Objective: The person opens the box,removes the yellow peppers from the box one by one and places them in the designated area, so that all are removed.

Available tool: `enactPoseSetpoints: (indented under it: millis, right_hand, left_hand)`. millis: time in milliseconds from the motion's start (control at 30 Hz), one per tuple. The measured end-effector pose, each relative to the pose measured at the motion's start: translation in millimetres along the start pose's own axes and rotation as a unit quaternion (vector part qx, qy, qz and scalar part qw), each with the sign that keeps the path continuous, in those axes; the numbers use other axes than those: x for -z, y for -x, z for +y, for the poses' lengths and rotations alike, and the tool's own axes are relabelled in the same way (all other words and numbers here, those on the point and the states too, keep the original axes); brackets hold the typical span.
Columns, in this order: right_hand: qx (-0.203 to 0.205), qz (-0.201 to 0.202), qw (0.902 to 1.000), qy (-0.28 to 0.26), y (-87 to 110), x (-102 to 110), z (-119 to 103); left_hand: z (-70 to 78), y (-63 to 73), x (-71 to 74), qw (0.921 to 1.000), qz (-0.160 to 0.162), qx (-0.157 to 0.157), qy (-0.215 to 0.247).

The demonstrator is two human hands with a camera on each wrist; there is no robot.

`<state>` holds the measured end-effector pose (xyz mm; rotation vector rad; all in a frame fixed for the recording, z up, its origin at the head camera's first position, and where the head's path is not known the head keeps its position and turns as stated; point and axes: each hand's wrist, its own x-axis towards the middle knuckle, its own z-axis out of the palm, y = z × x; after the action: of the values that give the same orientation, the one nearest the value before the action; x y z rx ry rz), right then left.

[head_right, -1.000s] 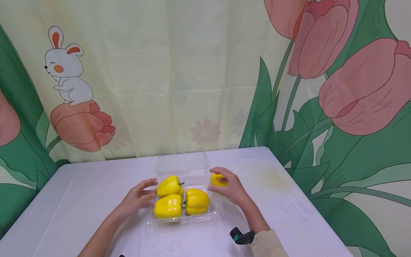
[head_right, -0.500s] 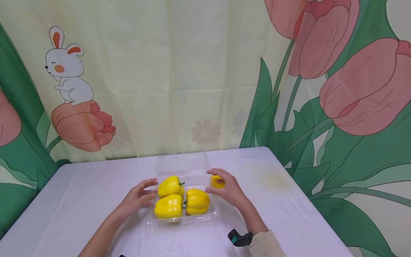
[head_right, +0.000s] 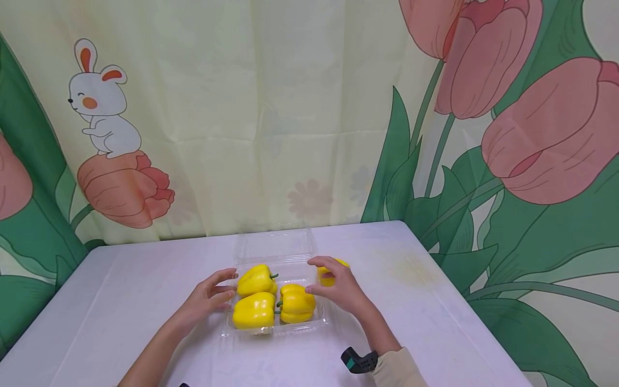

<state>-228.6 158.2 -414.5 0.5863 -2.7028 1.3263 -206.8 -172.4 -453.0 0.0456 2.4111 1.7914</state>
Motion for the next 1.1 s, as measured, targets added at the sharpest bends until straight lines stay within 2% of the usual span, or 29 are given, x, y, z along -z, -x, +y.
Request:
enactPoseSetpoints:
  millis: [433, 1100]
  right_hand:
    - [-0.012, -0.021, 0.9996, -0.016, 1.1, -8.2, -1.8]
    - [0.005, -0.046, 0.9986, -0.024, 2.2, -8.6, -1.6]
  left_hand:
    - [-0.9, 1.6, 1.9, 1.0000, -0.001, 0.003, 0.000]
    - [3.9, 2.0, 1.0, 1.0000, -0.001, 0.001, -0.003]
